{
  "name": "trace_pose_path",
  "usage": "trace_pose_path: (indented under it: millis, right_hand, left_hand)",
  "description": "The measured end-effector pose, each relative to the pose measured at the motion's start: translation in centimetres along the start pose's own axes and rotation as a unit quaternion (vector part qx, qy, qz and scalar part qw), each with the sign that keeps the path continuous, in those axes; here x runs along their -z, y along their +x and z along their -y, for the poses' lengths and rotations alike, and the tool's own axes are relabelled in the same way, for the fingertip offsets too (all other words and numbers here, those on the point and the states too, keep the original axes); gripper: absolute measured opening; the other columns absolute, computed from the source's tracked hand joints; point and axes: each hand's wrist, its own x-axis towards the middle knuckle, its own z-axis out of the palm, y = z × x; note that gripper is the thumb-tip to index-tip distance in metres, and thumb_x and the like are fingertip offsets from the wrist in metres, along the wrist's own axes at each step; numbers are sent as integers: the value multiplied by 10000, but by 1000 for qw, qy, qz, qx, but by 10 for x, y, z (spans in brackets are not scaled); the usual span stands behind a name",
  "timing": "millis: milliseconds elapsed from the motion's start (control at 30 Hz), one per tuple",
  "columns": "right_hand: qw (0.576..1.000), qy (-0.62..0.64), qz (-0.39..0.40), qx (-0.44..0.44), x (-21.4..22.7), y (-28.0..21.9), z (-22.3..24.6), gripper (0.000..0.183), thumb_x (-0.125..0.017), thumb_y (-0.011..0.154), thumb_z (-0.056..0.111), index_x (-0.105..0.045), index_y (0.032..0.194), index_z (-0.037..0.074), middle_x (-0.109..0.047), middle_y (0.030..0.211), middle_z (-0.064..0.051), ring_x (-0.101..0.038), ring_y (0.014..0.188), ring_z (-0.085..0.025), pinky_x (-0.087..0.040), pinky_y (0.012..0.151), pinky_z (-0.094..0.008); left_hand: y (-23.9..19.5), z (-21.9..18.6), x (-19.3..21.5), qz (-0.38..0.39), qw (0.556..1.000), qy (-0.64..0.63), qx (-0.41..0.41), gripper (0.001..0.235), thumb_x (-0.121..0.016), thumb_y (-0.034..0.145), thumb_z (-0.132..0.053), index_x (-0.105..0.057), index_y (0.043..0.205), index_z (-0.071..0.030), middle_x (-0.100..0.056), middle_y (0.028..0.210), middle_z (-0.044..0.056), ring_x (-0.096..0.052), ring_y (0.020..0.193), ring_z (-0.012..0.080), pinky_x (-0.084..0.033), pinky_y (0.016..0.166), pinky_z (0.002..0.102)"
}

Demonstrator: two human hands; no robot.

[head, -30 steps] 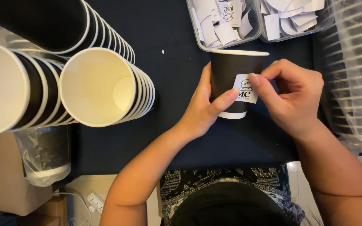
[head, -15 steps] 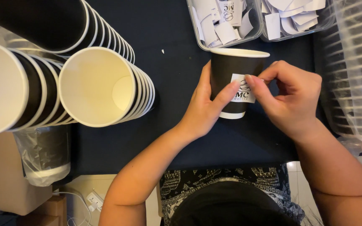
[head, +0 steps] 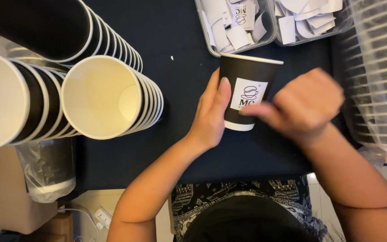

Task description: Manually peeling adhesive brand labels and sticking them onto paper coffee cups.

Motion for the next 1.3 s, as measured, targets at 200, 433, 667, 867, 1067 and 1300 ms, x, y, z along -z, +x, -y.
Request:
trace_pose_path:
  millis: [200,433,667,867,1067,1300]
  right_hand:
    - [999,5,-52,11,-9,-1,12,644,-633,1049,405,-369,557,84,-316,522,-71,-269,445,-267,-248,469,-447]
    - [994,-2,-85,-65,-9,-8,-2,656,-758,1028,379,-387,588,65,-354,538,-79,-316,476,-280,-253,528,-440]
    - [896,332,-68,-288,-10,11,10,665,-745,794,523,-352,1077,67,-365,951,-78,-369,805,-177,-348,754,-328]
    - [837,488,9,-248,-5,21,19,764,-706,839,416,-218,1345,117,-448,1296,-222,-481,1229,-294,-410,1108,-406]
    - [851,469,-102,-214,-9,35,5,811,-713,835,298,-235,1471,143,-374,1418,-168,-465,1311,-322,-415,1139,-406]
    - [887,438,-65,-130,-12,95,43,925,-847,900,246,-219,1565,111,-273,1600,-97,-389,1472,-308,-324,1265,-425]
  left_hand:
    - [-4,2,0,-15,983,168,-74,676,-204,1098,-486,-308,1549,7,-492,1552,240,-510,1456,351,-389,1214,402]
    - [-6,1,-4,7,973,200,-111,626,-252,1115,-431,-272,1557,10,-484,1549,255,-519,1449,368,-414,1210,420]
    - [-2,-5,6,13,981,153,-120,658,-288,1099,-479,-330,1560,-10,-513,1554,210,-542,1442,311,-433,1186,376]
    - [-7,-8,17,42,962,207,-174,619,-326,1096,-488,-320,1575,-97,-544,1553,188,-641,1377,342,-487,1147,369]
    - [-8,-3,15,-32,972,161,-171,637,-285,1086,-504,-232,1619,-161,-605,873,23,-607,750,198,-455,786,332]
    - [-1,13,9,-70,986,54,-141,635,-213,1091,-506,-707,1064,-107,-704,1099,105,-752,852,213,-614,824,326]
